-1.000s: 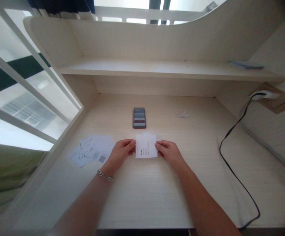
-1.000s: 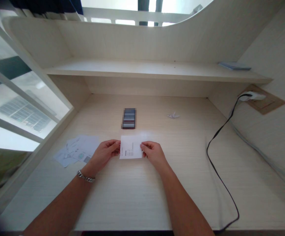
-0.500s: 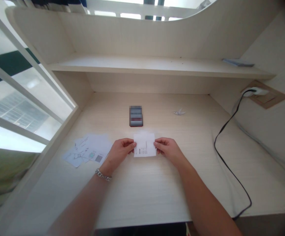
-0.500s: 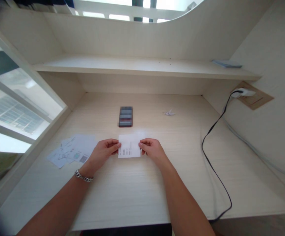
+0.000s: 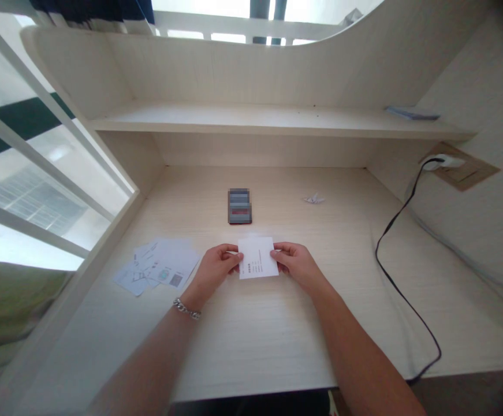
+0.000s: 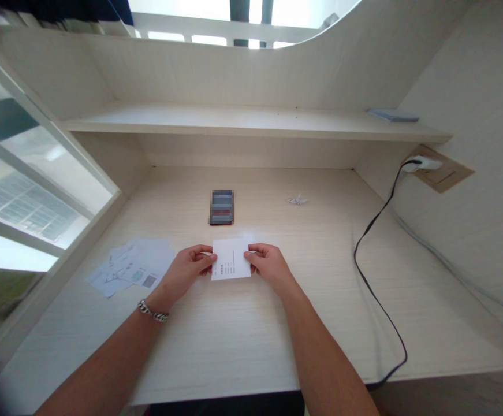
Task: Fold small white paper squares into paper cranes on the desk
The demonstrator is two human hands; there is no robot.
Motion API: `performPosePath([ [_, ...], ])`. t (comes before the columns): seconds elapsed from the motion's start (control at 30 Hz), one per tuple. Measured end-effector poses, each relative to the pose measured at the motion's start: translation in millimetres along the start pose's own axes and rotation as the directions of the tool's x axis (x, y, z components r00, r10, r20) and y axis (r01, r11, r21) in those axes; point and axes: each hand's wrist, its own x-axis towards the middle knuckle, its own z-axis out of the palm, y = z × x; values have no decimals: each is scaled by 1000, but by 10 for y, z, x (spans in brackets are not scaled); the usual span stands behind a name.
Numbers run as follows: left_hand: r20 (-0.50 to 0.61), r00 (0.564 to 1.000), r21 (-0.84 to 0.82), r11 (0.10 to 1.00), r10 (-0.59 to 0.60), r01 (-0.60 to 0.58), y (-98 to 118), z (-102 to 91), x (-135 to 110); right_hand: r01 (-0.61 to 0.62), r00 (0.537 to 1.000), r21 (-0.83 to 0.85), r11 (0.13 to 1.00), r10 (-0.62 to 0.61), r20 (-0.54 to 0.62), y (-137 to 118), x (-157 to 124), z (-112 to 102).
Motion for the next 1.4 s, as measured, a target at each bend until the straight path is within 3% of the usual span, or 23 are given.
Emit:
performPosePath([
  [0.47,3,1000,4,1000,8,-8,18,22,6,12,1000,-31,999,-12,-15,13,9,5],
  [0.6,-40,980,192,964,195,-184,35,0,-49,196,980,-182,964,-200,-5,-15,-44,-41],
  [0.7,-14,916,418,835,400,-358,41,-12,-117,348,926,-406,845,-378,6,-48,-120,-64],
  [0.8,116,849,543,683,516,-489,19,10,-157,407,893,-555,726,-444,73,-44,-158,-73],
  [0.97,366,811,643,507,456,-575,-39,99,-168,335,921,-786,519,-356,158,1,-199,-115],
  [1.13,410,812,681,454,415,-575,-43,150,-264,445,881,-803,397,-354,313,8,-415,-166],
  [1.27,383,827,677,483,412,-555,-64,160,-385,509,849,-766,393,-376,371,67,-512,-175],
  [1.4,317,874,671,565,367,-480,-42,173,-451,499,859,-737,456,-372,352,126,-478,-175],
])
